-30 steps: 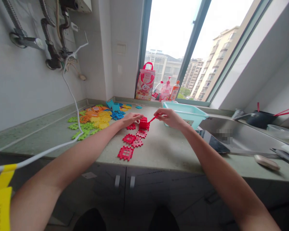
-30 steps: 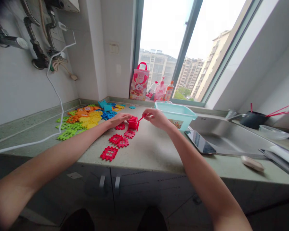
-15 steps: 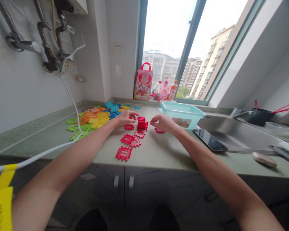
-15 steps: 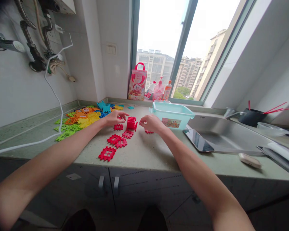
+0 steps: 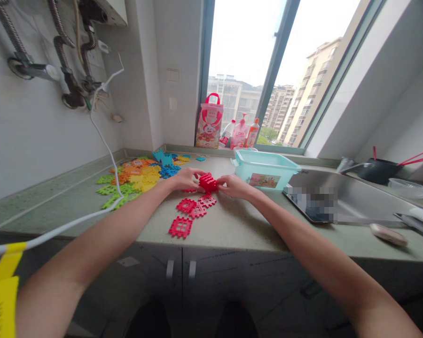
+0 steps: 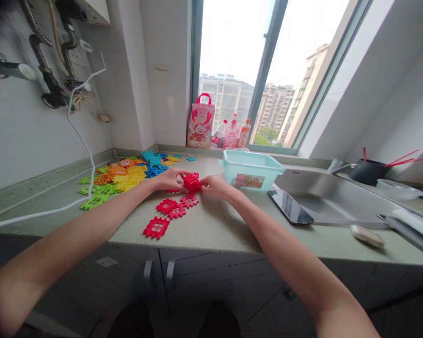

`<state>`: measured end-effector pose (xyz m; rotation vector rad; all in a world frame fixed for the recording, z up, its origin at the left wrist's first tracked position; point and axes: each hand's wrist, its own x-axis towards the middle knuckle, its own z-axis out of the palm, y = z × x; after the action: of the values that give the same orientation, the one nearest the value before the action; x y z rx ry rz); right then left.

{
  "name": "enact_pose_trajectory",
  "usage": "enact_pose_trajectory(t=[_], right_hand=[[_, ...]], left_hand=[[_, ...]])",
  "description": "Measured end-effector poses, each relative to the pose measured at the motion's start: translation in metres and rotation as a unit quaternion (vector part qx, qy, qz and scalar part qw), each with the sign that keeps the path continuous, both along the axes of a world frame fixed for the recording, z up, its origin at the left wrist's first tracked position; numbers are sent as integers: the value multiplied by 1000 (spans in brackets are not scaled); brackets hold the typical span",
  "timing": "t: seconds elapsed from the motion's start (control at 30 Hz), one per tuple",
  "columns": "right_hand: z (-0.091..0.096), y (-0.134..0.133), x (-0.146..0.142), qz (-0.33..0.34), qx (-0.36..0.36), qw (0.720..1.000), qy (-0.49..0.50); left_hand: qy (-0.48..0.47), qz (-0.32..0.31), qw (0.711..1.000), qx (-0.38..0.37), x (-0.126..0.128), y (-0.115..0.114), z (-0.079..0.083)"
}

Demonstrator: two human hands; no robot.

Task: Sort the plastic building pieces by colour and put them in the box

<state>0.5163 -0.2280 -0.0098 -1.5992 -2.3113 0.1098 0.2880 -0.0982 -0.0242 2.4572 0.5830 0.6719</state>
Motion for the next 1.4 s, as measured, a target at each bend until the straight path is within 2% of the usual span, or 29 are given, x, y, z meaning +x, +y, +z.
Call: enact_pose_trajectory(t=[0.1,0.2,0.37,0.53,0.7,0.87,1.17,1.4], right_hand=[[3,-3,-3,-38,-12,999,23],[6,-7,-6,-65,-22,994,83],[-8,-2,-5,-41,13,992,118],[-27,17,1,-6,30,985,168],[-29,21,7,6,17,980,201],[-28,18,11,15,-12,973,231],[-31,22,14,18,-12,972,233],[-27,18,9,5,24,978,209]], left_hand=[[-2,-41,999,-11,2,-4,-2],[-3,-50,999,-11,5,-6,-2],[21,0,1000,20,8,-5,-3],[5,-21,1000,18,7,-2,-4],[-2,-18,1000,15,1,1,-2],[-47,-23,998,-24,-7,5,0],[-49,11,998,-33,-4,19,-10],[-103,18,992,-69,-9,18,-5]])
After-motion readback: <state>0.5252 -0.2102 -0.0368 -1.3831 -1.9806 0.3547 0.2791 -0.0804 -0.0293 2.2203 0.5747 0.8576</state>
